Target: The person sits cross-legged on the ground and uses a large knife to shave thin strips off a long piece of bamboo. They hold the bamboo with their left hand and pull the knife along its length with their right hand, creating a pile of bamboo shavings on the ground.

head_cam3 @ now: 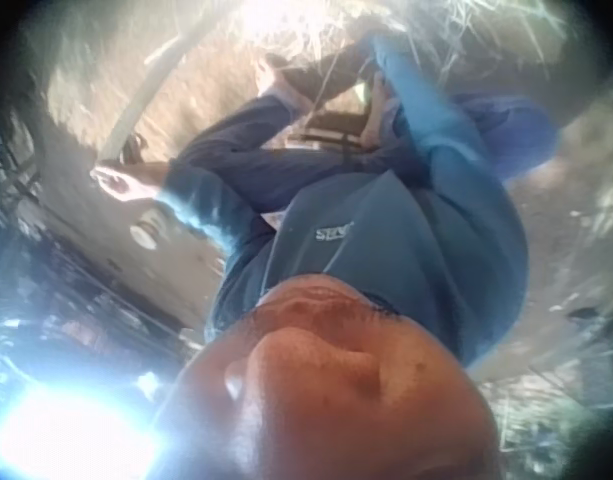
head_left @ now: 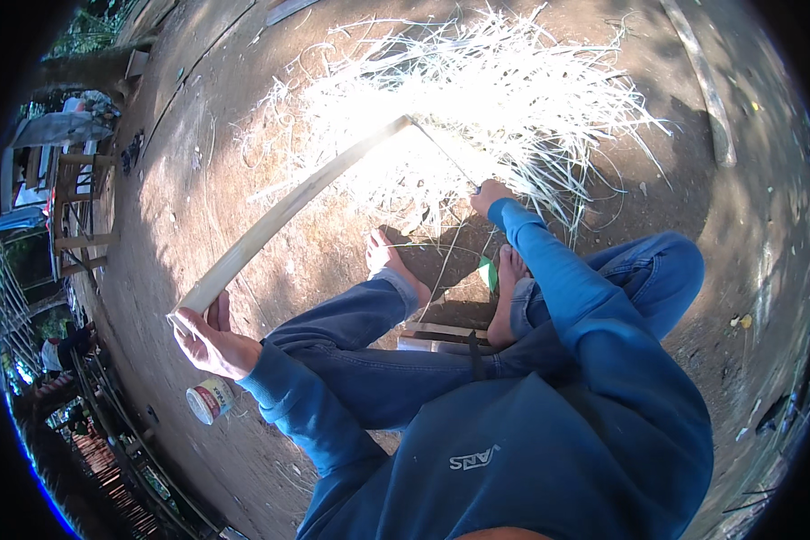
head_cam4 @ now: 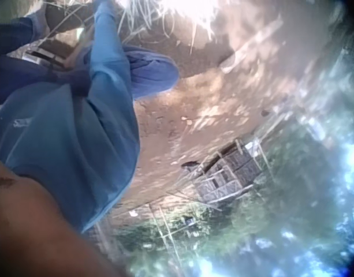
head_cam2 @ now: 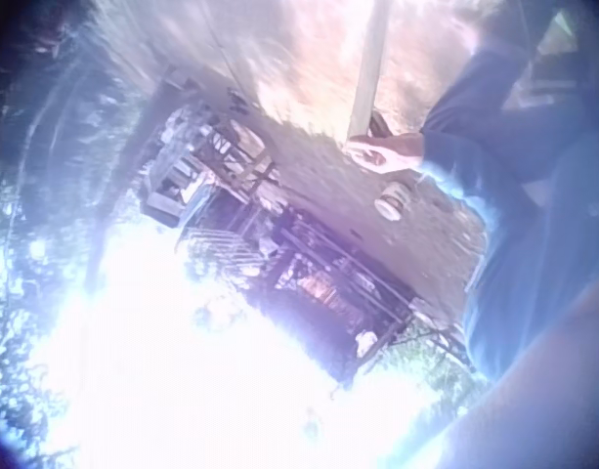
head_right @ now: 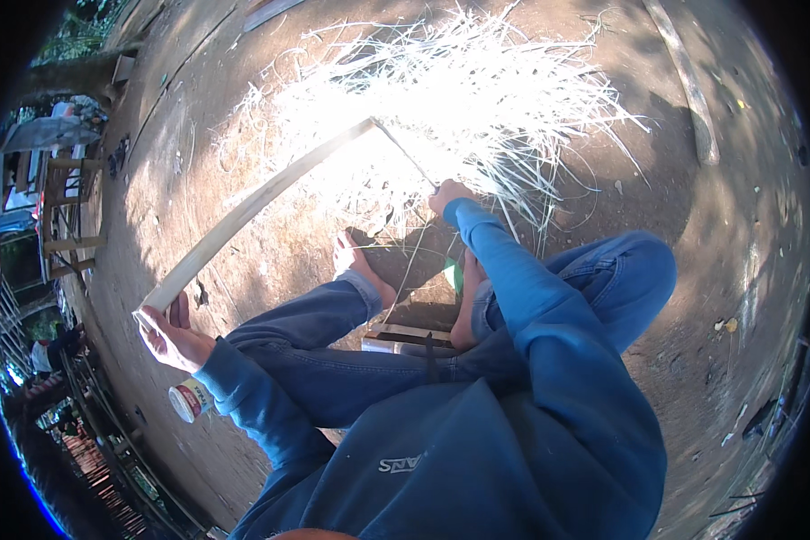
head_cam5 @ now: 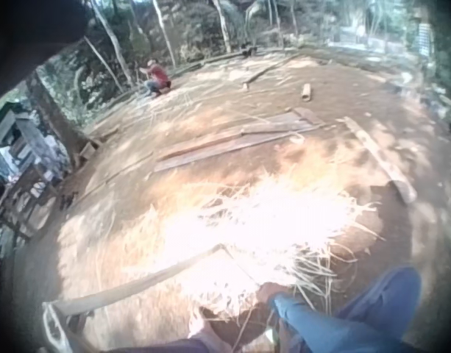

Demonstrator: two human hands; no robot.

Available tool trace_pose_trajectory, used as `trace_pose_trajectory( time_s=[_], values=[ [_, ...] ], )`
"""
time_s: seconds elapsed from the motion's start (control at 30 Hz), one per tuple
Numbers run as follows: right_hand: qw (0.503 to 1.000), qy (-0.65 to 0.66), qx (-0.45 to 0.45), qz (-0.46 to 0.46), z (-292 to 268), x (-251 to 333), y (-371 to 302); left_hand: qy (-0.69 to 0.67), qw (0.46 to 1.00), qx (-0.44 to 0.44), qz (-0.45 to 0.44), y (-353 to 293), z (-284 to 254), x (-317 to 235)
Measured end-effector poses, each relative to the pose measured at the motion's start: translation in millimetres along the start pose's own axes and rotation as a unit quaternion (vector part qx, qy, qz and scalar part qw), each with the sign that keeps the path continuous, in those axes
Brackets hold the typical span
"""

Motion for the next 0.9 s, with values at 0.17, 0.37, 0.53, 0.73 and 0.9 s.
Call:
trace_pose_trajectory(
  time_s=[0.17,0.37,0.53,0.73,0.9],
  values=[
    [0.988,-0.010,0.088,-0.129,-26.3,68.0,-87.4,-0.027,0.999,0.005,0.018,-5.0,17.9,-22.2],
    [0.910,0.013,0.053,-0.411,-40.5,125.8,-205.2,-0.022,0.998,0.039,0.033,-10.3,17.8,-24.6],
    [0.945,0.004,0.077,-0.318,-29.6,117.8,-185.4,-0.030,0.998,0.041,0.033,-14.7,13.9,-18.1],
    [0.926,-0.002,0.049,-0.374,-33.2,120.4,-204.4,-0.017,0.999,0.037,0.033,-14.8,14.7,-23.1],
    [0.956,0.014,0.036,-0.291,-30.4,115.1,-170.2,-0.012,0.999,0.037,0.034,-15.4,21.9,-24.9]
  ],
)
Point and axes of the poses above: each hand's wrist, its own y-axis towards the middle knuckle, its own z-axis out of the palm, x = y × z, the point moved 2 cm from there along y, towards the middle knuckle, and after that the axes turned 12 degrees about z, right-handed, at the moved point
